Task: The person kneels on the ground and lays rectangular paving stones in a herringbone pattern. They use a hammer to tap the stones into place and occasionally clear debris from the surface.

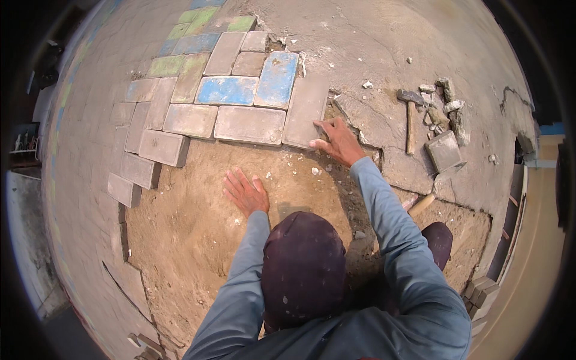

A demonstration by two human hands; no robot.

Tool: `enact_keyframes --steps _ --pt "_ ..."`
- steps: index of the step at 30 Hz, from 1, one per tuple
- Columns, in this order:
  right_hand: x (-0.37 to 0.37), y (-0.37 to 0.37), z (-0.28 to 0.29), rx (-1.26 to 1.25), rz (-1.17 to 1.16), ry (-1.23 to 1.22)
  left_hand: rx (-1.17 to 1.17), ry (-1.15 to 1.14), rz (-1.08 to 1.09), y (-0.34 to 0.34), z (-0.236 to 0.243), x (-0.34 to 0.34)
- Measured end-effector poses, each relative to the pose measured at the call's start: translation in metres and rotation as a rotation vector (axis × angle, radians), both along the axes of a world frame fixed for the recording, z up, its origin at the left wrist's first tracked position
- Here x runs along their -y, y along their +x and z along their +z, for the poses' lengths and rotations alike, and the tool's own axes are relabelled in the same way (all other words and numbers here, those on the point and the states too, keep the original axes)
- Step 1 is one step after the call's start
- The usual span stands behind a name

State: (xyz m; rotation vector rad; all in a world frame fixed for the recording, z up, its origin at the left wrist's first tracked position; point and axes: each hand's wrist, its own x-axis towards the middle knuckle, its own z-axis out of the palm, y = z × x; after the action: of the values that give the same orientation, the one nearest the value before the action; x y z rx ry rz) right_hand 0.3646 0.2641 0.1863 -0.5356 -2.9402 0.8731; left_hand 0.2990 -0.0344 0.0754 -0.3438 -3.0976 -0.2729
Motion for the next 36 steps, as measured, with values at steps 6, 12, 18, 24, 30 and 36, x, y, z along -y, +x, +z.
enact_keyframes --steps 6,12,18,24,30,36 --pt "-0.135 0.101 0.011 0.167 -0.738 0.716 -0.208 0.273 -0.310 -0.016 0.027 -0.043" --pt "-0.179 0.133 -0.023 0.191 -0.686 0.404 -0.053 0.230 -0.599 -0.043 0.064 -0.192" --pt "-0.212 0.120 0.003 0.141 -0.809 0.299 -0.037 0.186 -0.495 -0.045 0.066 -0.219" --pt "-0.135 0.066 0.020 -0.298 -0.557 -0.258 -0.028 0.198 -0.477 -0.044 0.066 -0.221" --pt "-0.074 -0.055 0.043 0.125 -0.211 0.157 0.071 0.161 -0.467 -0.045 0.079 -0.222" --pt "-0.075 -0.060 0.066 -0.110 -0.205 0.127 0.002 0.208 -0.469 -0.048 0.073 -0.223"
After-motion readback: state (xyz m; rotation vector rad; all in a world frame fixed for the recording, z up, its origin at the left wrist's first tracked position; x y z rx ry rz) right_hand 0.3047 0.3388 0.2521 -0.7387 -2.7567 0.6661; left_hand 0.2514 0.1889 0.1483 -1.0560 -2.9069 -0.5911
